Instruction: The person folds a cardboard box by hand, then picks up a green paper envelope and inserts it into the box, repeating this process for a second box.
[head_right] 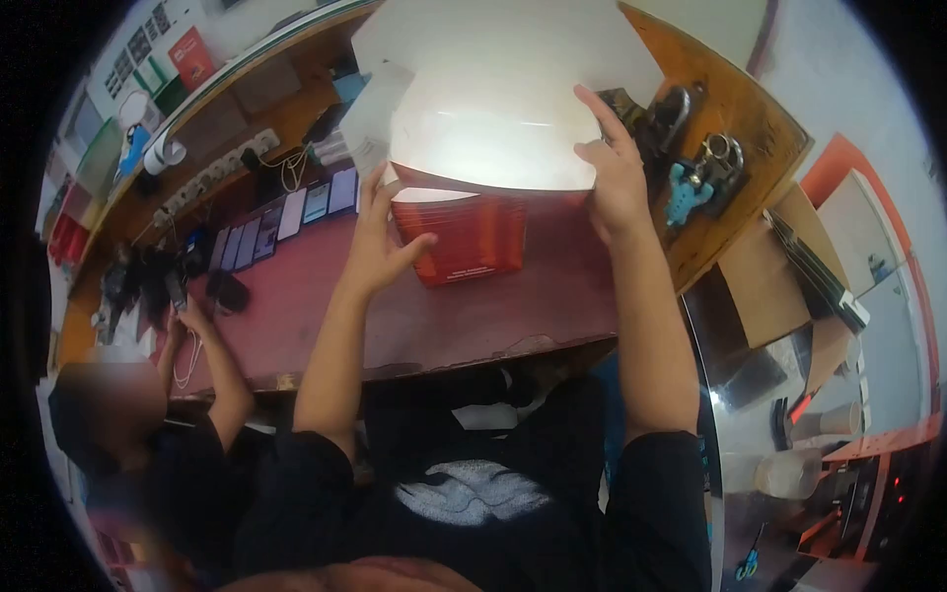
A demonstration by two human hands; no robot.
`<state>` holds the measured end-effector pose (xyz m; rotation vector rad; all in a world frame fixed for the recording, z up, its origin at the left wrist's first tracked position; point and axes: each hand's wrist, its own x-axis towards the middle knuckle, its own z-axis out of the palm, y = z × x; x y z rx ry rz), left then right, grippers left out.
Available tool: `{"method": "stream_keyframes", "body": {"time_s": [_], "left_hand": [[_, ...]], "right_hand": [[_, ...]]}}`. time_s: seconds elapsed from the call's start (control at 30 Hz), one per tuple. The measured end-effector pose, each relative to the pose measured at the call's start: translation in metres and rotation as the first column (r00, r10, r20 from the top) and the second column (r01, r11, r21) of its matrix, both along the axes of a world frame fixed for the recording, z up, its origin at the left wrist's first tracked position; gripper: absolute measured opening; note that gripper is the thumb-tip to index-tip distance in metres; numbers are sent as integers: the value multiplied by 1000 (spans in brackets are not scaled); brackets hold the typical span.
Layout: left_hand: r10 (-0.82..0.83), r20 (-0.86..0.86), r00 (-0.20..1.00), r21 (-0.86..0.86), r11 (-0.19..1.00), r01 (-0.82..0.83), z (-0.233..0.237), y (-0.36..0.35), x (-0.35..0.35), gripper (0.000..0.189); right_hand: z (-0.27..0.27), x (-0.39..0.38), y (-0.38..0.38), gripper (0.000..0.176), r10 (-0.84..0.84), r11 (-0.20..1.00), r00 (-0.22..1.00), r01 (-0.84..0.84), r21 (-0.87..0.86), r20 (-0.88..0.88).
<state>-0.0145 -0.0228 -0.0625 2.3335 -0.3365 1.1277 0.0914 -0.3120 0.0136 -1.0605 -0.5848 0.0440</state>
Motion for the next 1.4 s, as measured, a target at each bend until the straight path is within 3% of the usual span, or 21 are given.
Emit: {"method": "stream_keyframes", "body": {"time_s": [0.1, 0.23, 0.33, 0.37, 0.43, 0.47, 0.5, 0.53, 0.57, 0.63, 0.73, 0.77, 0.83, 0.93, 1.03, 1.17, 1.27, 1.37, 1.4], "left_hand": [[-5, -58, 998, -55, 998, 2, -6, 9, 2, 59], [4, -54, 999, -81, 997, -8, -16, 17, 0, 63], [-98, 41, 994, -423, 900, 106, -26, 16, 2, 66], [-43, 124, 991, -390, 917, 88, -26, 17, 3, 69], [59, 300, 952, -327, 944, 44, -16, 15, 5, 74], [135, 327, 935, -187, 979, -76, -10, 15, 1, 72], [205, 366, 908, -46, 978, -202, 1, 11, -8, 71], [264, 413, 872, 90, 941, -327, 14, 7, -16, 69], [200, 381, 903, 163, 946, -279, 30, -3, -23, 61], [77, 294, 953, 301, 938, -169, 54, -30, -30, 43], [39, 67, 997, 338, 939, -59, 53, -45, -24, 20], [-6, 165, 986, 279, 959, -41, 56, -50, -17, 23], [37, 80, 996, 299, 952, -60, 63, -52, -23, 21], [132, 49, 990, 319, 937, -140, 70, -59, -29, 18], [263, 1, 965, 389, 889, -242, 71, -68, -34, 15], [372, -163, 914, 503, 828, -247, 77, -72, -39, 19], [419, -299, 857, 470, 846, -250, 96, -77, -27, 27], [392, -220, 893, 418, 865, -277, 103, -75, 4, 33], [350, -342, 872, 433, 883, -184, 106, -70, 15, 33]], "right_hand": [[9, 20, 17, 56, -66, 979, 994, 81, -190, 85], [11, 26, 50, 51, -79, 891, 932, 226, -394, 355], [9, 10, 67, 52, -124, 853, 914, 297, -429, 386], [4, 12, 64, 58, -27, 794, 898, 286, -536, 438], [3, -8, 58, 65, 5, 682, 856, 376, -628, 517], [2, -19, 54, 68, 26, 620, 832, 422, -662, 555], [-3, -26, 49, 80, 104, 653, 819, 372, -660, 565], [-10, -29, 48, 81, 122, 687, 760, 399, -607, 638], [-20, -31, 48, 82, 135, 721, 695, 420, -551, 706], [-23, -55, 46, 79, 178, 760, 728, 326, -562, 662], [-35, -66, 48, 57, 105, 733, 668, 449, -511, 736], [-37, -64, 48, 50, 96, 694, 591, 537, -480, 801], [-38, -57, 48, 37, 93, 606, 417, 697, -384, 904], [-37, -50, 48, 22, 207, 563, 313, 737, -375, 927], [-28, -44, 52, 17, 201, 669, 214, 683, -294, 956], [-34, -39, 54, 15, 217, 657, 323, 649, -383, 921], [-40, -39, 57, 19, 183, 682, 371, 619, -390, 910], [-42, -44, 59, 28, 118, 712, 386, 610, -349, 915], [-39, -48, 57, 31, 109, 692, 388, 631, -350, 915]]}}
